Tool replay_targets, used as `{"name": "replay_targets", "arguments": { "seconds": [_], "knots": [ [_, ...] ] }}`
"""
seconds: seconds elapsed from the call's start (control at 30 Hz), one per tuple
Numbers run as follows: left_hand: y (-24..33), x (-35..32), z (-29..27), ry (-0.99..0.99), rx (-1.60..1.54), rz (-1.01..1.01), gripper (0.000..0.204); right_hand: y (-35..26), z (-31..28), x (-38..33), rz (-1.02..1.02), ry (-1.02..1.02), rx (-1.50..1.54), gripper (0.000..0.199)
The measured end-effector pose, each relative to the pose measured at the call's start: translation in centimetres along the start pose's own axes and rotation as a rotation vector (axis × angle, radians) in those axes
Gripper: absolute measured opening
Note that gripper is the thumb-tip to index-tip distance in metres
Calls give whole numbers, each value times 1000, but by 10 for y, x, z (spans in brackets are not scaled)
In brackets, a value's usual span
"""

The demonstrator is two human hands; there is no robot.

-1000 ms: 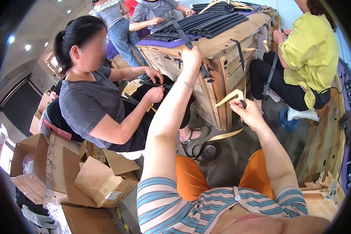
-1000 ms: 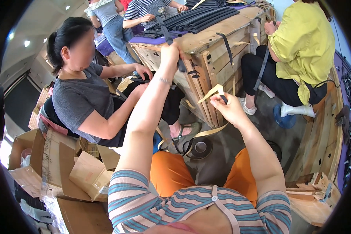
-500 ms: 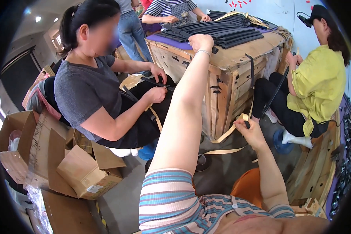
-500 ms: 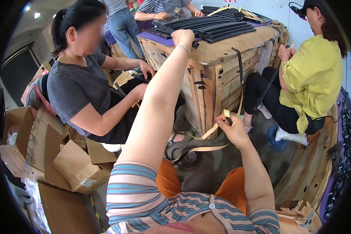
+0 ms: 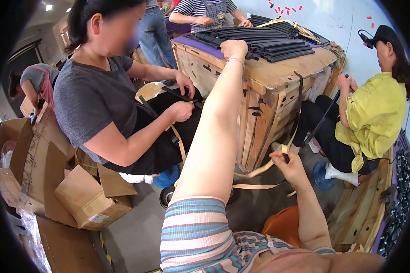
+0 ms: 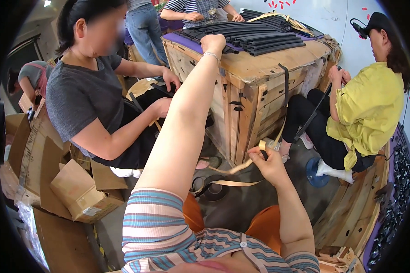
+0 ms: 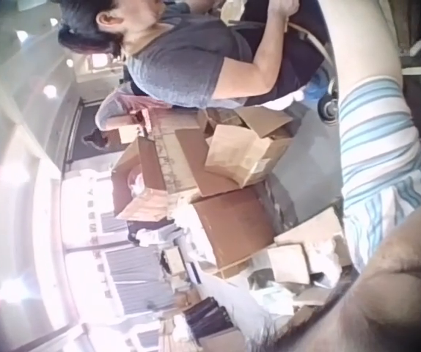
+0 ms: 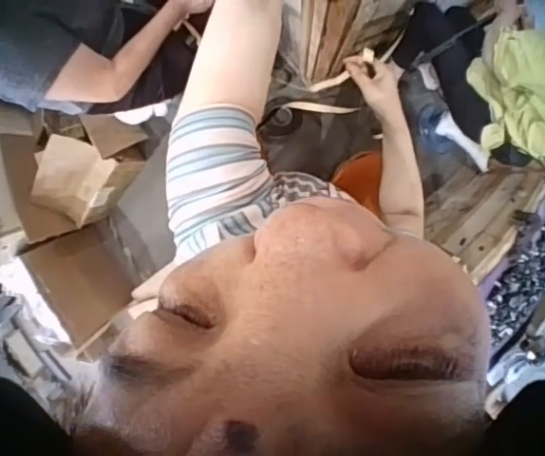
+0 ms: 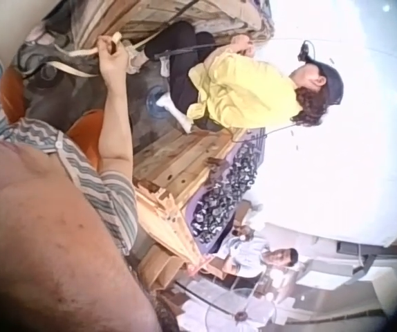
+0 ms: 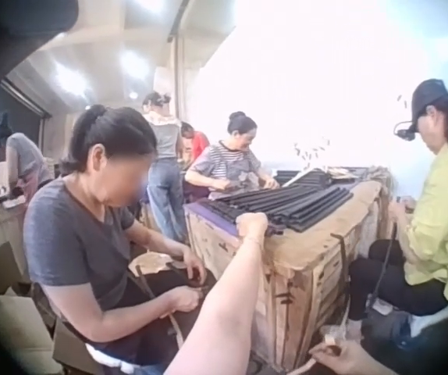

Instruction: The recorder is applying adhesive strips to black rods as part of a manual manufacturing process.

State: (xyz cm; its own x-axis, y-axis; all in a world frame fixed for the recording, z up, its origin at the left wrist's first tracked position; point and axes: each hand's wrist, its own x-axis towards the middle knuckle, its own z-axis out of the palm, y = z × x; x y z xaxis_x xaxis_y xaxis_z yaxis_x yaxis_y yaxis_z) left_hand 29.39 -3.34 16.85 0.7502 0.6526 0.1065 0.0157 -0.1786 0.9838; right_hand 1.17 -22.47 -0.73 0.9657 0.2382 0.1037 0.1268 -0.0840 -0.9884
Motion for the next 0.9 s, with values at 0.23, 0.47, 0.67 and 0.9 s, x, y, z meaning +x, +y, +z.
{"name": "replay_targets", "arguments": {
  "seconds": [0.23, 0.47, 0.67, 0.9],
  "knots": [
    [-27, 25, -2, -421, -284, 115, 24, -2, 1, 2, 29, 40, -43, 16],
    [-45, -40, -19, -241, 135, 602, 81, 0, 2, 2, 66, 16, -144, 15],
    [-26, -51, -16, -306, 416, 594, 72, 4, 7, 3, 55, -6, -82, 13],
    [-22, -45, -12, -273, 429, 615, 38, 7, 9, 6, 118, -4, -93, 13]
  ]
}}
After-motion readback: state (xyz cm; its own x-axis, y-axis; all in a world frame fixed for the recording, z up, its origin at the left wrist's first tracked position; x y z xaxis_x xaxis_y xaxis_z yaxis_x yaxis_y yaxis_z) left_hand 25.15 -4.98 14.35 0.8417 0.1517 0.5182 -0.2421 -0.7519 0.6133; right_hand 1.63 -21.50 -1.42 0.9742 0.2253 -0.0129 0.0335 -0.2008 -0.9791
